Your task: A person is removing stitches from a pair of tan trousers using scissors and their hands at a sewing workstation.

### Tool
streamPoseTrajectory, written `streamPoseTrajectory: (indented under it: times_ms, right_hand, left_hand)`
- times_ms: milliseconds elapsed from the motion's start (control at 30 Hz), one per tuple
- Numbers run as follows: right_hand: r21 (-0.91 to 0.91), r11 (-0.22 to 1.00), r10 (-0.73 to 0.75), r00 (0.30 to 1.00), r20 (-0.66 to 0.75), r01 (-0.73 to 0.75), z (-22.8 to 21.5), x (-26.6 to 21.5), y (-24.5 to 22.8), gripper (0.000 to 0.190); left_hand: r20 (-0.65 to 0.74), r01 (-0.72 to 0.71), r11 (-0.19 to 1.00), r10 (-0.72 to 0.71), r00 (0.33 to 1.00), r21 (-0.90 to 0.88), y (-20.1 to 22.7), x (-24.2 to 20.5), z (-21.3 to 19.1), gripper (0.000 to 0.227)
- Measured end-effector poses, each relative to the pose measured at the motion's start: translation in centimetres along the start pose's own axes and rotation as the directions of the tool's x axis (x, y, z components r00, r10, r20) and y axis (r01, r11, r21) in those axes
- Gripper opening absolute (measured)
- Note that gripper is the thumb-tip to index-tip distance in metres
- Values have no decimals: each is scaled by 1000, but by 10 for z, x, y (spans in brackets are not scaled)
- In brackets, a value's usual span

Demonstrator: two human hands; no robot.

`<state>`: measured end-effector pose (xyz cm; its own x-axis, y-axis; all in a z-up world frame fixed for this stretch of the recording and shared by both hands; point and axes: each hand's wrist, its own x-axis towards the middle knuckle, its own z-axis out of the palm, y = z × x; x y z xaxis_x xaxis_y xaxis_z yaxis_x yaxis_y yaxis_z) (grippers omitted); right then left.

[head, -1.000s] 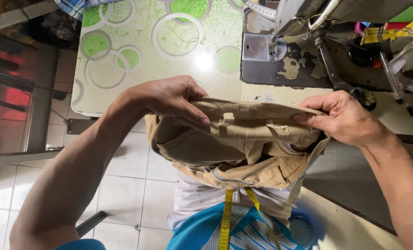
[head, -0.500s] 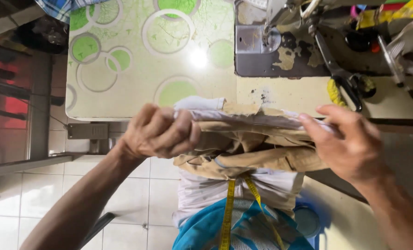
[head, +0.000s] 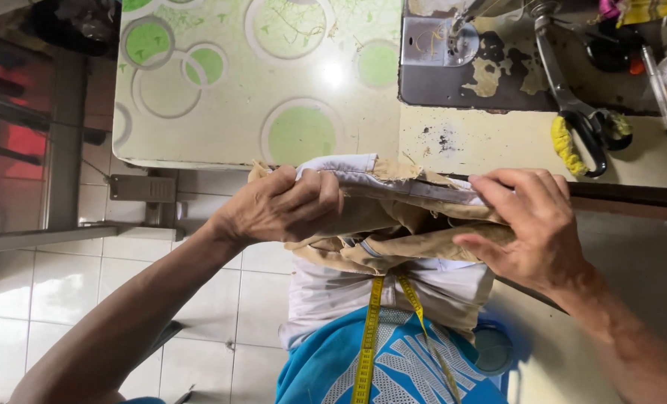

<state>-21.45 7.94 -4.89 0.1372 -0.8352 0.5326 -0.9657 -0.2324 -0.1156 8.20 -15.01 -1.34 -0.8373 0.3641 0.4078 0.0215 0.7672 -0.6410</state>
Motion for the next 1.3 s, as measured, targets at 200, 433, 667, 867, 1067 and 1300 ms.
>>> streamPoseTrajectory:
  times_ms: [200, 433, 667, 867, 1067, 1300]
  right_hand:
    - [304, 942, 139, 990, 30, -142, -14, 62, -33, 43]
    - [474, 850, 129, 964, 232, -228, 3, 95, -24, 20]
    - [549, 664, 282, 850, 445, -508, -7, 110, -27, 11]
    - [529, 411, 385, 668, 637, -742, -7, 114, -26, 14]
    - [609, 358, 344, 706, 619, -708, 1, 111, -28, 13]
    - [506, 774, 195, 904, 381, -380, -9, 102, -37, 4]
  left_hand:
    - [4, 5, 1000, -5, 1000, -17, 3, 5, -4, 16]
    - [20, 446, 849, -460, 888, -285, 39, 18, -15, 28]
    - [342, 579, 761, -483, 806, -291, 70, 49, -8, 56]
    - [30, 504, 700, -570, 821, -506, 68, 58, -1, 3]
    - [-267, 409, 871, -477, 837, -272, 72, 48, 5, 7]
    - [-187, 339, 917, -378, 907, -211, 58, 38, -2, 18]
